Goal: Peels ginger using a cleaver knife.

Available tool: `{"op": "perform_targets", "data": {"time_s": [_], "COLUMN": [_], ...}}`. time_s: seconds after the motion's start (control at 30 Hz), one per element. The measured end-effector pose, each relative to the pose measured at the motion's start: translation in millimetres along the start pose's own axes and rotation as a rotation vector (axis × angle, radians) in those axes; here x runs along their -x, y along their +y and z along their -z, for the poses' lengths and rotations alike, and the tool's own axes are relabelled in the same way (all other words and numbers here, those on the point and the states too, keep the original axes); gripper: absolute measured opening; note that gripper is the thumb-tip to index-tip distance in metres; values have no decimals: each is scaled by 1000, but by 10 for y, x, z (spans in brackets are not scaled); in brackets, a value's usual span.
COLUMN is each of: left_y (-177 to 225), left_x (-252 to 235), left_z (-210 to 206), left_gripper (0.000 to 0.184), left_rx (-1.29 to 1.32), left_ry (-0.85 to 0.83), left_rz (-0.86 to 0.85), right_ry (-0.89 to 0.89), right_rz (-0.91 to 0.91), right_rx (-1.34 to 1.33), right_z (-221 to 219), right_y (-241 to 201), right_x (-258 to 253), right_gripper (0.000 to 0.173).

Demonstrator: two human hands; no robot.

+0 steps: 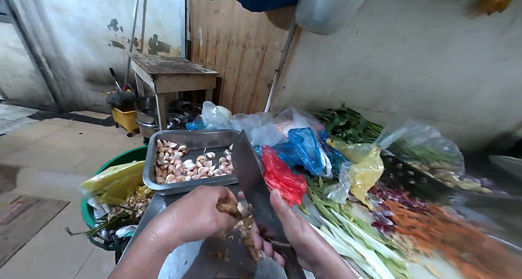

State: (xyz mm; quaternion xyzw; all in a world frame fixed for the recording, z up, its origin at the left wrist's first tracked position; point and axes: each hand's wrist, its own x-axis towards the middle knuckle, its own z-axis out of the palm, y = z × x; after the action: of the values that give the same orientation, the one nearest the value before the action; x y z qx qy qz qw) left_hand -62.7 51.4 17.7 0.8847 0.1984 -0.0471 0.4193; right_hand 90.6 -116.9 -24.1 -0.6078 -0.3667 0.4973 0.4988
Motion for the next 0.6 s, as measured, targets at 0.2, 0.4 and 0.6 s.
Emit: {"op": "perform_targets", "data": {"time_s": [0.2, 0.4, 0.6], "left_y": [10, 58, 71], "left_x": [14, -9, -17], "left_z": [-1, -67, -109], "left_gripper": [33, 34, 36], "left_rx": [40, 13, 67], "left_ry": [36, 27, 80], "left_rz": [8, -22, -22], "right_ry": [32, 20, 65], "right_rz": [-33, -98, -68], "right_rx": [13, -10, -101], "right_z": [-23, -43, -121], "right_y": [-28, -31, -19], "right_x": [13, 9, -27], "right_gripper": [73, 77, 77]}}
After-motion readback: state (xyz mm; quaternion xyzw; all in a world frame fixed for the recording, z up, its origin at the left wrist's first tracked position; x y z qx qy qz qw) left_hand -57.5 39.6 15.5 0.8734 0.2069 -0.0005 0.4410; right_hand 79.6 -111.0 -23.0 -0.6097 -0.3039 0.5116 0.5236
